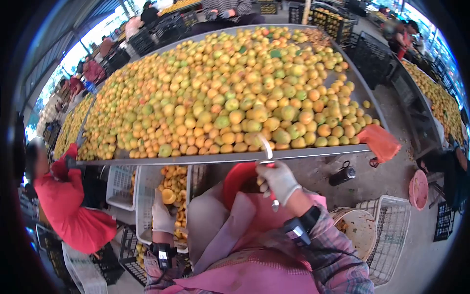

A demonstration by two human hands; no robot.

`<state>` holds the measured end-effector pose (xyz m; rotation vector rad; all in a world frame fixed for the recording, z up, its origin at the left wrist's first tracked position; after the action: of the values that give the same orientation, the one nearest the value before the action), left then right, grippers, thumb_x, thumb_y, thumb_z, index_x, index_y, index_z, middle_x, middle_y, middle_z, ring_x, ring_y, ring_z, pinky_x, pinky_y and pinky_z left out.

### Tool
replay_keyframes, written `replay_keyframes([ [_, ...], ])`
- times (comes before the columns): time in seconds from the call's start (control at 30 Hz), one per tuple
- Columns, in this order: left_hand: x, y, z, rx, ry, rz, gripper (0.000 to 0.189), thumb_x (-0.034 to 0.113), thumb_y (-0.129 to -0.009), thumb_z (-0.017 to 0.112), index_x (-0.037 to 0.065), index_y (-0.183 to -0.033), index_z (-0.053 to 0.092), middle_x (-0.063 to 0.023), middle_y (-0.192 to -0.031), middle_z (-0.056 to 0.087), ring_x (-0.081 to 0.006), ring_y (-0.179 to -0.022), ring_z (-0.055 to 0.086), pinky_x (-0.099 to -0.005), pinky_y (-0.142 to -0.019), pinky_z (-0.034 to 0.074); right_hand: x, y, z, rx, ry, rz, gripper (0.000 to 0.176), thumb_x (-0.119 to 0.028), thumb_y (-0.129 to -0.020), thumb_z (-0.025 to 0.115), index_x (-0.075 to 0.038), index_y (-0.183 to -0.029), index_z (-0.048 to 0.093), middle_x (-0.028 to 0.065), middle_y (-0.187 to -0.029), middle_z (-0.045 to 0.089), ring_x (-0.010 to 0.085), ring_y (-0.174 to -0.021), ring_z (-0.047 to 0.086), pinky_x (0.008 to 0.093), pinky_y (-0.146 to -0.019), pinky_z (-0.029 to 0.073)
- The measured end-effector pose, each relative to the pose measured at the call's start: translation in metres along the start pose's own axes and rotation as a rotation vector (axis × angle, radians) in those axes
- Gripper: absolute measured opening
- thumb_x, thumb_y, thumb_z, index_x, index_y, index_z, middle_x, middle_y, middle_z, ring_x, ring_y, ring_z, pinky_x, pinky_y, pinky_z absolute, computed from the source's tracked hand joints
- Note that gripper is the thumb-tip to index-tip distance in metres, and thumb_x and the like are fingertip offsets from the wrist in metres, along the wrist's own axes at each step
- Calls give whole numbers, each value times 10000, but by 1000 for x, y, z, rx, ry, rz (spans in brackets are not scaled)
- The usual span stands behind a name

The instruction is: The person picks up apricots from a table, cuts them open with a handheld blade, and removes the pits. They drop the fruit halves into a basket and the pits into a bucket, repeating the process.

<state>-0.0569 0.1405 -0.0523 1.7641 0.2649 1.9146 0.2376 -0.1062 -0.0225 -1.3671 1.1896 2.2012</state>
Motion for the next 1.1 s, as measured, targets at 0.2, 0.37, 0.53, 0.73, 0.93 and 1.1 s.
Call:
replay_keyframes([
  [0.2,-50,-76,-143,178,-157,179,478,518,-974,487,94,-1164,598,-17,-891,631,-130,-684,589,-286,-550,476,-26,-11,-18,102,-1,-74,264,-185,-877,644,-25,-1083,608,32,-686,607,116,-447,549,246,-363,446],
  [0.37,-95,-151,-270,387,-538,227,643,511,-973,472,-36,-1304,537,-138,-1222,616,-262,-1003,620,-351,-811,499,-69,-38,-22,251,220,-212,423,-186,-827,665,-14,-1198,560,70,-701,618,165,-533,609,284,-417,490],
  [0.53,-58,-104,-208,394,-383,262,507,378,-1001,502,-41,-1285,543,-154,-1242,612,-263,-1077,595,-323,-892,466,-99,-95,-25,392,501,-374,526,-249,-772,692,-11,-1223,561,197,-866,682,283,-765,694,368,-714,563],
  [0.73,-36,-61,-86,143,36,5,378,320,-937,569,72,-1222,579,-77,-1169,615,-179,-972,597,-314,-759,497,-109,-151,-8,433,989,-363,593,-313,-766,695,-29,-1268,555,238,-1107,658,361,-1096,620,417,-936,492],
  [0.93,39,8,62,-380,-762,604,274,70,-854,675,48,-1119,609,-104,-1140,609,-225,-1003,633,-356,-797,536,-106,-128,3,256,693,-498,517,-344,-788,718,-19,-1172,596,157,-842,682,266,-757,679,344,-716,555],
  [1.1,24,63,149,-771,12,-50,666,423,-989,534,56,-1487,290,-130,-1360,511,-251,-1194,529,-417,-998,440,-76,-10,62,-199,126,-121,468,-416,-947,591,-14,-1183,563,75,-594,599,138,-405,521,245,-383,408],
])
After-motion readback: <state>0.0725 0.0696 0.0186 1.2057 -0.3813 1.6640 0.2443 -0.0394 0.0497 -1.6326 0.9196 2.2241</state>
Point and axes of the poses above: each hand's wrist, its own y-axis away from the middle knuckle, its own z-axis out of the palm, x = y × z, the point moved 7 cm from there along -y, towards the middle knuckle
